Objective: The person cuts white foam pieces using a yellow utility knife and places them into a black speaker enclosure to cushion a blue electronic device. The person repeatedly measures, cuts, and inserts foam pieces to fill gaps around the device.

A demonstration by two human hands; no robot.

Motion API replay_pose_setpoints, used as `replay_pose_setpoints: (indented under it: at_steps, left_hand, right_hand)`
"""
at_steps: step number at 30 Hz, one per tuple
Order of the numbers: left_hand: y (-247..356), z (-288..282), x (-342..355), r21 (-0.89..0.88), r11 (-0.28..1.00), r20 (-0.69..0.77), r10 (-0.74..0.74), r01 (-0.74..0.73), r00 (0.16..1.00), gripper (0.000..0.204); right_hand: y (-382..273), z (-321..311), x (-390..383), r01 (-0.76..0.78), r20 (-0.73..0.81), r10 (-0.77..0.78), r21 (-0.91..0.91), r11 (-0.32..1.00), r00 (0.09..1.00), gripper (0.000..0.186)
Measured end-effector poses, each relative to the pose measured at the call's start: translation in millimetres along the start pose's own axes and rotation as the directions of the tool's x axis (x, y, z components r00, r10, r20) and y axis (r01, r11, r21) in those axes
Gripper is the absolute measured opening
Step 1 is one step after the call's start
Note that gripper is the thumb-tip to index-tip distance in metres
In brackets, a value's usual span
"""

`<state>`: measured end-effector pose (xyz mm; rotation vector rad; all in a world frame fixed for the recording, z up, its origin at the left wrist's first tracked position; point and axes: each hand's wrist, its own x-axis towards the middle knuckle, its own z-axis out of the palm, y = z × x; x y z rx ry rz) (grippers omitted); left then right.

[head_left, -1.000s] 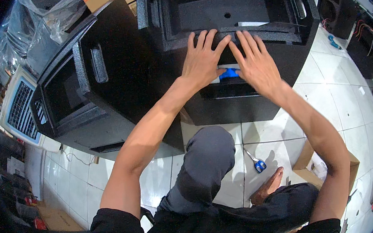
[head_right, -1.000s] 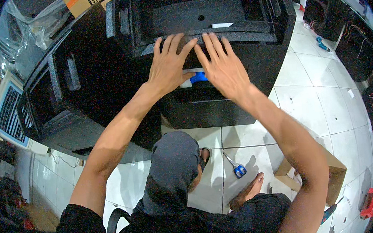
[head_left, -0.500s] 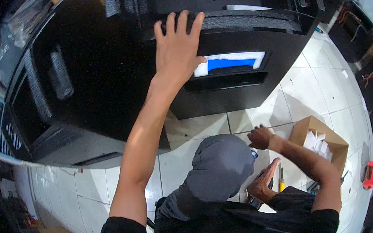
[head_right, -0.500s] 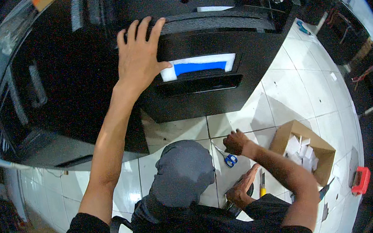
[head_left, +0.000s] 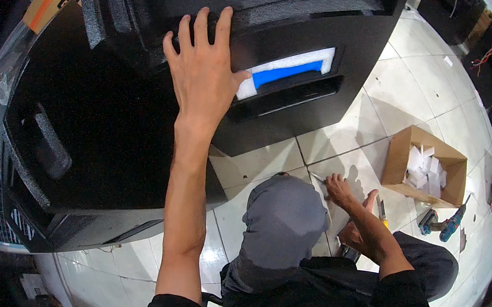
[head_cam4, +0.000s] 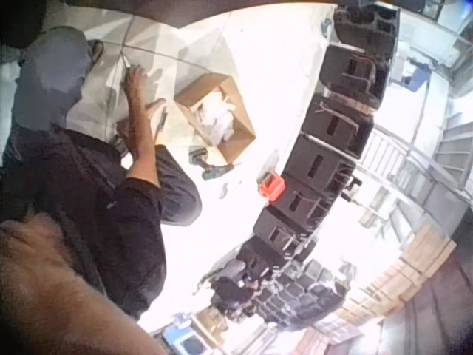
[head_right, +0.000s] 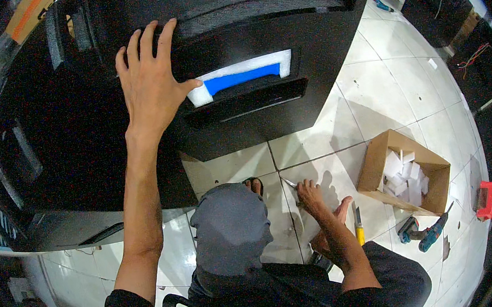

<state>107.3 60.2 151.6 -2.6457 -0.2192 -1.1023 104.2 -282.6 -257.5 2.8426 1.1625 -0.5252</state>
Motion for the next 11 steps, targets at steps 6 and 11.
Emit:
replay_pose_setpoints:
  at_steps: [6, 11]
  left_hand:
    - [48.0, 37.3, -66.1, -0.407, 0.873, -0.268, 0.169, -0.27, 0.949, 0.072]
    - [75.6, 93.4, -85.2, -0.176, 0.974, -0.148, 0.115, -0.141, 0.982, 0.077]
  right_hand:
    - [43.5, 12.6, -4.6, 0.021, 0.046, -0.032, 0.224, 0.974, 0.998, 0.04]
    - [54.1, -47.2, -7.4, -0.163, -0.031, 0.215, 0.552, 0.817, 0.976, 0.038]
